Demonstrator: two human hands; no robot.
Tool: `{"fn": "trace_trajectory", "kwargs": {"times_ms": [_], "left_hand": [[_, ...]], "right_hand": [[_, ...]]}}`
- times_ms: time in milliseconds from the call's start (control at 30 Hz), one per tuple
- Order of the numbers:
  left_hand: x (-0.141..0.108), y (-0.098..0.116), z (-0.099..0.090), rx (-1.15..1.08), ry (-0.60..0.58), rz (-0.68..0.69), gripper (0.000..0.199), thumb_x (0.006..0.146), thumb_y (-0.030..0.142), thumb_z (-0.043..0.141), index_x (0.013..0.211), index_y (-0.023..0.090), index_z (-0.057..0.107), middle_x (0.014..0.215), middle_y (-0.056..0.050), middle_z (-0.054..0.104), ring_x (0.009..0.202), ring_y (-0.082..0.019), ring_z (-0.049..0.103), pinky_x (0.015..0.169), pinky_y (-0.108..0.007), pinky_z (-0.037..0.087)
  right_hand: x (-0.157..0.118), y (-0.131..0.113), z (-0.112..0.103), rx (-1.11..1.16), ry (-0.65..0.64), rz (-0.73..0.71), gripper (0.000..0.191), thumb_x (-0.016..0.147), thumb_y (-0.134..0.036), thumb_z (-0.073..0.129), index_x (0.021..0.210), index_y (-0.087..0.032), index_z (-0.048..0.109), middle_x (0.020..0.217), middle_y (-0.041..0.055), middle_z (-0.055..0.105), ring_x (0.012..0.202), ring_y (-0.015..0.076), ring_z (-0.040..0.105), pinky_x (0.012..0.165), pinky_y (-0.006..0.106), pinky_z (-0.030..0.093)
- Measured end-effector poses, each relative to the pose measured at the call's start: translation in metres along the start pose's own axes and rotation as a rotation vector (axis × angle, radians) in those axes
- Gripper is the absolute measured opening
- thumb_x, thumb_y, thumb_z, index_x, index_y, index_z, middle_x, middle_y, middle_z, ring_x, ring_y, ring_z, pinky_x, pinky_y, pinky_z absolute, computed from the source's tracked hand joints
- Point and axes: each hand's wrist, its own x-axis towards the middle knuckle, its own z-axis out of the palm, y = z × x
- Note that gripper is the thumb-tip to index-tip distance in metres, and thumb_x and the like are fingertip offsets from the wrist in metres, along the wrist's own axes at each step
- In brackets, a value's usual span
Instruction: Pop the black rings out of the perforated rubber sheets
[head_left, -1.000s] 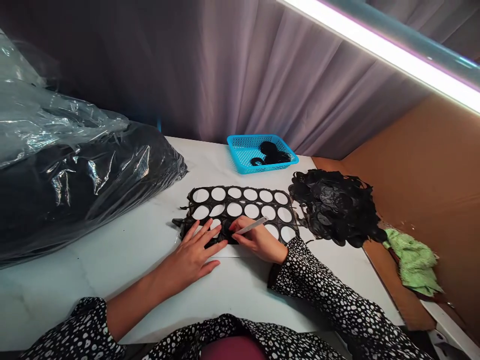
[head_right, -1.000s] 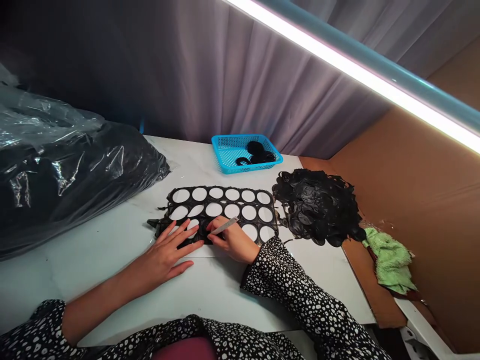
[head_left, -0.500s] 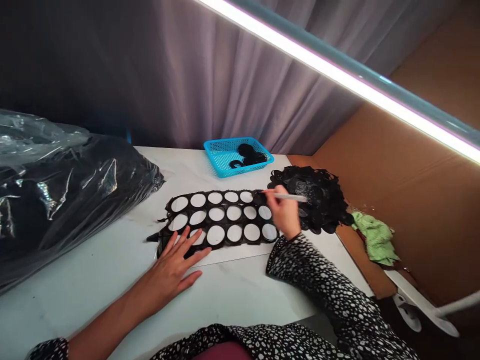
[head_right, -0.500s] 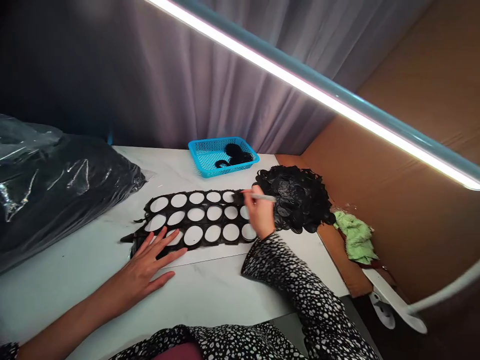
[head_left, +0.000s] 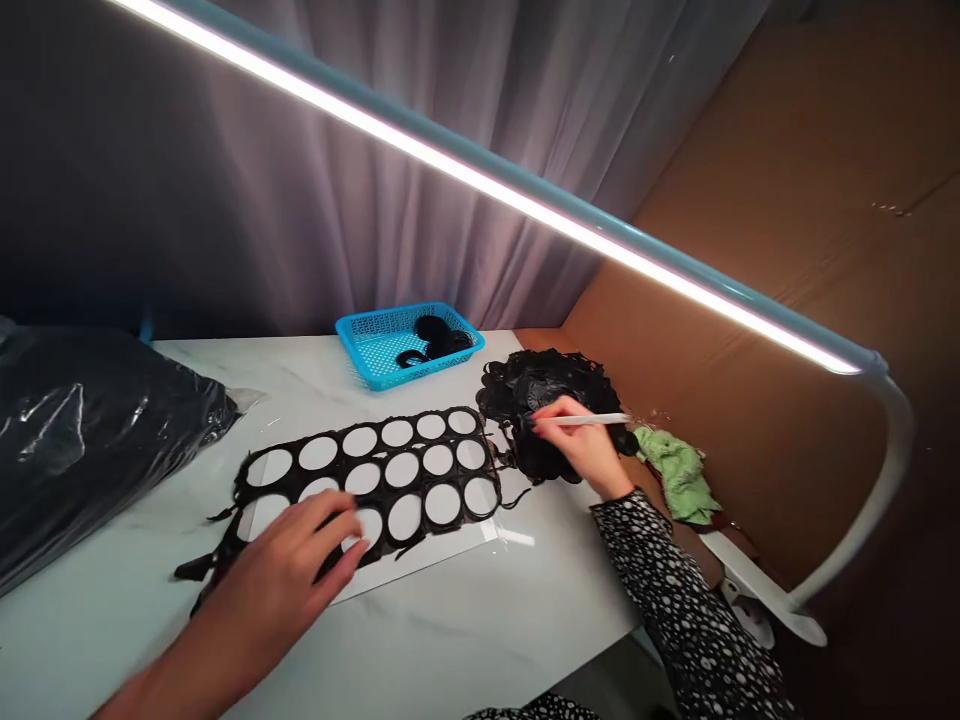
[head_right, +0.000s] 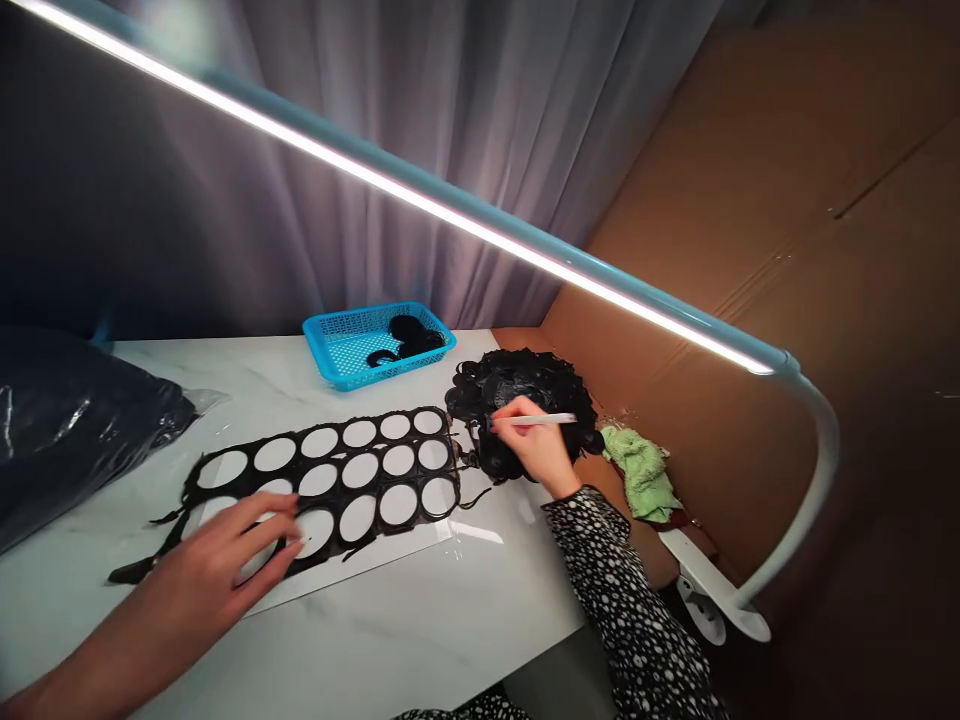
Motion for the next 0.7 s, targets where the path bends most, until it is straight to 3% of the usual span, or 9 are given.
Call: {"fn": "trace_trajectory", "kwargs": {"times_ms": [100,167,267,400,533,600,700], "left_hand": [[0.047,0.009,0.037,-0.050,-0.142,0.188,0.035,0.101,0.038,0.043,0.131,0.024,0.055,0.141,-0.008,0.053,0.128,-0.025,0.052,0.101,-0.040,0.046],[0.064,0.011,0.066,-0.018,-0.180,0.263,0.044,0.099,0.042,0.047,0.138,0.022,0.049,0.148,-0.010,0.046,0.138,-0.028,0.041,0.111,-0.047,0.036],[0.068,0.014,0.096,0.017,-0.182,0.252,0.049,0.099,0.045,0.047,0.143,0.022,0.044,0.152,-0.011,0.041,0.142,-0.029,0.033,0.114,-0.051,0.028],[0.058,0.016,0.103,0.032,-0.182,0.246,0.050,0.100,0.043,0.045,0.147,0.025,0.039,0.156,-0.004,0.034,0.147,-0.029,0.022,0.117,-0.051,0.023],[0.057,0.017,0.101,0.019,-0.196,0.254,0.048,0.101,0.042,0.046,0.146,0.027,0.041,0.154,-0.002,0.038,0.147,-0.031,0.021,0.117,-0.054,0.022],[0.059,0.017,0.100,-0.003,-0.200,0.253,0.045,0.100,0.039,0.047,0.144,0.029,0.043,0.154,-0.002,0.038,0.146,-0.032,0.022,0.116,-0.056,0.023],[0.060,0.019,0.100,-0.039,-0.212,0.246,0.045,0.100,0.036,0.048,0.144,0.031,0.043,0.154,-0.002,0.039,0.147,-0.033,0.020,0.115,-0.059,0.023]], "right_hand": [[-0.002,-0.005,0.047,0.152,-0.265,0.015,0.012,0.083,-0.030,0.061,0.077,-0.019,0.060,0.090,0.0048,0.068,0.082,0.0183,0.062,0.073,0.030,0.050],[-0.004,-0.004,0.067,0.146,-0.345,-0.027,0.014,0.082,-0.027,0.062,0.071,-0.019,0.057,0.089,0.0044,0.068,0.083,0.0184,0.062,0.075,0.031,0.048],[-0.007,0.000,0.078,0.121,-0.384,-0.082,0.018,0.082,-0.025,0.062,0.067,-0.020,0.054,0.089,0.0041,0.067,0.086,0.0188,0.063,0.081,0.033,0.047],[-0.008,0.007,0.074,0.169,-0.392,-0.064,0.017,0.084,-0.024,0.061,0.070,-0.020,0.052,0.092,0.0049,0.066,0.090,0.0193,0.063,0.082,0.034,0.048],[-0.008,0.007,0.072,0.130,-0.394,-0.099,0.019,0.085,-0.021,0.063,0.070,-0.020,0.051,0.093,0.0049,0.066,0.092,0.0189,0.063,0.083,0.033,0.048],[-0.011,0.005,0.074,0.070,-0.391,-0.166,0.018,0.087,-0.018,0.061,0.072,-0.021,0.051,0.094,0.0050,0.066,0.091,0.0182,0.062,0.082,0.033,0.049],[-0.020,0.002,0.078,-0.167,-0.441,-0.394,0.011,0.092,-0.015,0.054,0.083,-0.021,0.055,0.101,0.0082,0.066,0.096,0.0206,0.060,0.084,0.035,0.049]]}}
